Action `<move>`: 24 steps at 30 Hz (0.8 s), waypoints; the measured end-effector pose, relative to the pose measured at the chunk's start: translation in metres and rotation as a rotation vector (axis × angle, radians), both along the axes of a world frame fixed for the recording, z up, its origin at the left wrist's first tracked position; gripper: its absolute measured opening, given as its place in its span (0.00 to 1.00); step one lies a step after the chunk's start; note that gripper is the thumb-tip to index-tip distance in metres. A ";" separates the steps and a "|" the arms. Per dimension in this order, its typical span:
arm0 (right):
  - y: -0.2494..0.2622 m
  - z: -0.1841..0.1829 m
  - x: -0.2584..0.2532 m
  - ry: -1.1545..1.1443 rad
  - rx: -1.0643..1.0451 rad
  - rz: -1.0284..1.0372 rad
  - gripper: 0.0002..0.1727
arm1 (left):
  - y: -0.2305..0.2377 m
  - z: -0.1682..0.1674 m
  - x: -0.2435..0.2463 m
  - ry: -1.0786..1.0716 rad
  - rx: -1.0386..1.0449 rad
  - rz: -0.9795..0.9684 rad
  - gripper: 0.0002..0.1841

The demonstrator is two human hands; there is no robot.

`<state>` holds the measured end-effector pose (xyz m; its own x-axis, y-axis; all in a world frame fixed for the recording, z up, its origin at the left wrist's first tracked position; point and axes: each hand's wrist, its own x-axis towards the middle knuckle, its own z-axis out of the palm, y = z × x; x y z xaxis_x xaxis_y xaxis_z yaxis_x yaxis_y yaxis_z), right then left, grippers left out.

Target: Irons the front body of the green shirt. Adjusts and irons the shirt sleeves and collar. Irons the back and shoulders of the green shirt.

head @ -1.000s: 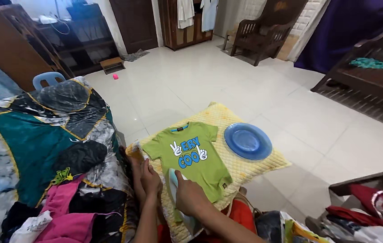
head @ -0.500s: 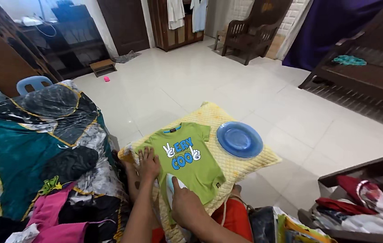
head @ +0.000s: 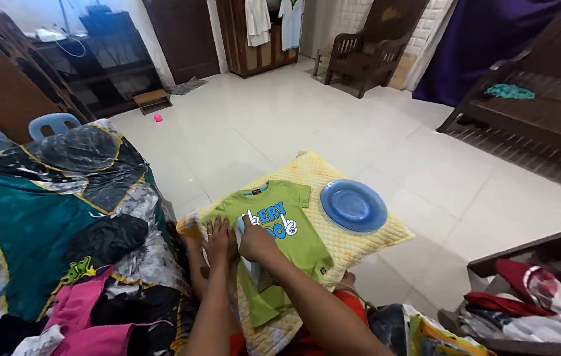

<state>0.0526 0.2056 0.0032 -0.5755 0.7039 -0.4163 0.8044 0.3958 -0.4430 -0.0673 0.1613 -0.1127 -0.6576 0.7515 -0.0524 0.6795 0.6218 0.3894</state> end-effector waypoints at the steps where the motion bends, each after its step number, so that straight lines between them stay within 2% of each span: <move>1: 0.001 -0.002 0.004 0.013 -0.011 0.009 0.45 | 0.001 -0.005 -0.001 0.002 0.006 0.004 0.26; 3: 0.004 -0.005 0.013 0.063 -0.056 0.040 0.38 | 0.001 -0.009 -0.003 -0.011 0.023 0.000 0.26; 5: 0.012 -0.009 0.021 0.149 -0.146 0.079 0.36 | -0.001 -0.010 -0.006 -0.065 0.061 -0.006 0.26; 9: 0.038 -0.018 0.039 0.236 -0.272 0.189 0.34 | -0.021 -0.023 -0.002 -0.113 0.445 0.034 0.21; 12: 0.050 -0.026 0.048 0.289 -0.296 0.250 0.35 | -0.048 -0.010 0.026 -0.109 0.615 -0.032 0.22; 14: 0.052 -0.028 0.048 0.317 -0.316 0.263 0.35 | -0.059 -0.007 0.051 -0.126 0.644 -0.111 0.22; 17: 0.057 -0.023 0.042 0.320 -0.294 0.309 0.33 | -0.060 -0.015 0.074 -0.119 0.582 -0.166 0.24; 24: 0.080 -0.028 0.042 0.380 -0.304 0.444 0.29 | -0.052 -0.016 0.075 -0.114 0.591 -0.097 0.20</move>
